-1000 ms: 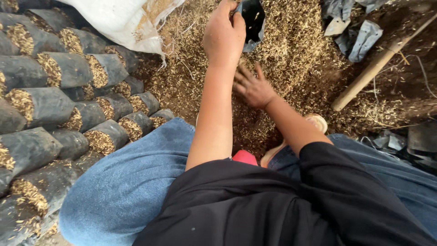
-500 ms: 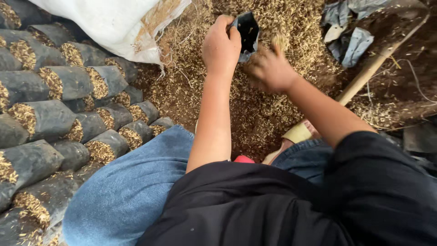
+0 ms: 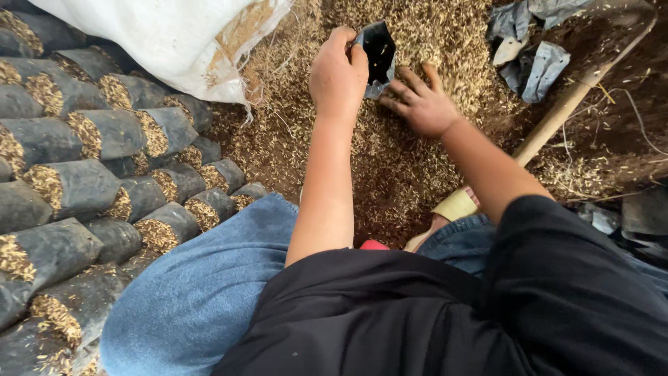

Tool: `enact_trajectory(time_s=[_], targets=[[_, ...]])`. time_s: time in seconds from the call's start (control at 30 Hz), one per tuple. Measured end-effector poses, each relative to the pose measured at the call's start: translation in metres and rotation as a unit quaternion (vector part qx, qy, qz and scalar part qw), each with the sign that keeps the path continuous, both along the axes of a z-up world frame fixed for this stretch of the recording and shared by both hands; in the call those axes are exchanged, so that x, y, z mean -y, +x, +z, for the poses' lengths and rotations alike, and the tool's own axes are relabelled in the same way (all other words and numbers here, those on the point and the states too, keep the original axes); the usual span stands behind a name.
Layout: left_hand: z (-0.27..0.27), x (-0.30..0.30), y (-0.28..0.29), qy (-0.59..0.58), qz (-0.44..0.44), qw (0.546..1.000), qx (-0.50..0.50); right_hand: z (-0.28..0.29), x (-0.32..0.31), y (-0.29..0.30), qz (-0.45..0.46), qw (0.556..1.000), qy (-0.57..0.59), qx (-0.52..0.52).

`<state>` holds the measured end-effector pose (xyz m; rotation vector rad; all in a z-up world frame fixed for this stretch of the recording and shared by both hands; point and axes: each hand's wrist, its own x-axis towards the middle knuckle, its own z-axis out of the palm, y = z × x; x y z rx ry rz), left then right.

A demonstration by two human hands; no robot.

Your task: The person scoops loose substrate from a pile on the ground and fills small black plastic planting pouches. They repeatedly pack the material into the pouches and place the filled pouches into a stack on the left.

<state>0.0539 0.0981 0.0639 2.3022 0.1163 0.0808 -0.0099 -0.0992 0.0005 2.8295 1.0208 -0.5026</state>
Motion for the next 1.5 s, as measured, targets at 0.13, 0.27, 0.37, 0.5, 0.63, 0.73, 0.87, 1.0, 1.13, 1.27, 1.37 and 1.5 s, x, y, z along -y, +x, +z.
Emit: enact_trajectory(time_s=[0.13,0.27,0.37,0.5,0.63,0.73,0.87,1.0,1.13,1.27,1.37,1.5], targets=[[0.001,-0.005,-0.002,-0.001,0.009,1.000,0.013,-0.022,-0.052,-0.039,0.063,0.955,0.008,-0.290],[0.001,-0.011,-0.002,0.002,0.013,1.000,0.017,-0.051,-0.085,-0.055,0.179,0.963,0.199,0.022],[-0.001,-0.015,-0.004,0.000,0.010,1.000,-0.006,-0.067,-0.061,-0.023,0.092,0.986,0.134,-0.020],[0.001,-0.023,0.000,0.041,-0.010,0.990,-0.133,-0.050,-0.037,0.018,-0.067,0.978,0.171,-0.100],[-0.011,-0.036,-0.009,0.066,-0.051,0.985,-0.151,0.000,-0.020,0.042,-0.335,0.842,0.293,-0.304],[-0.025,-0.025,-0.016,0.067,-0.081,0.980,-0.171,0.042,0.003,0.047,-0.412,0.730,0.454,-0.301],[-0.050,0.007,-0.036,0.040,-0.064,0.982,-0.173,0.059,0.010,0.033,-0.290,0.910,0.294,0.032],[-0.074,0.025,-0.054,0.027,-0.070,0.988,-0.134,0.026,-0.003,0.020,-0.184,0.955,0.176,0.151],[-0.087,0.027,-0.062,0.007,-0.083,0.992,-0.097,-0.011,0.007,0.013,-0.266,0.953,0.133,0.061],[-0.088,0.033,-0.061,-0.020,-0.090,0.993,-0.074,-0.006,0.035,0.026,-0.356,0.884,0.302,0.034],[-0.086,0.036,-0.064,-0.027,-0.091,0.991,-0.096,0.020,0.047,0.034,-0.529,0.638,0.529,-0.182],[-0.081,0.040,-0.064,-0.049,-0.094,0.986,-0.127,0.050,0.038,0.028,-0.550,0.482,0.607,-0.310]])
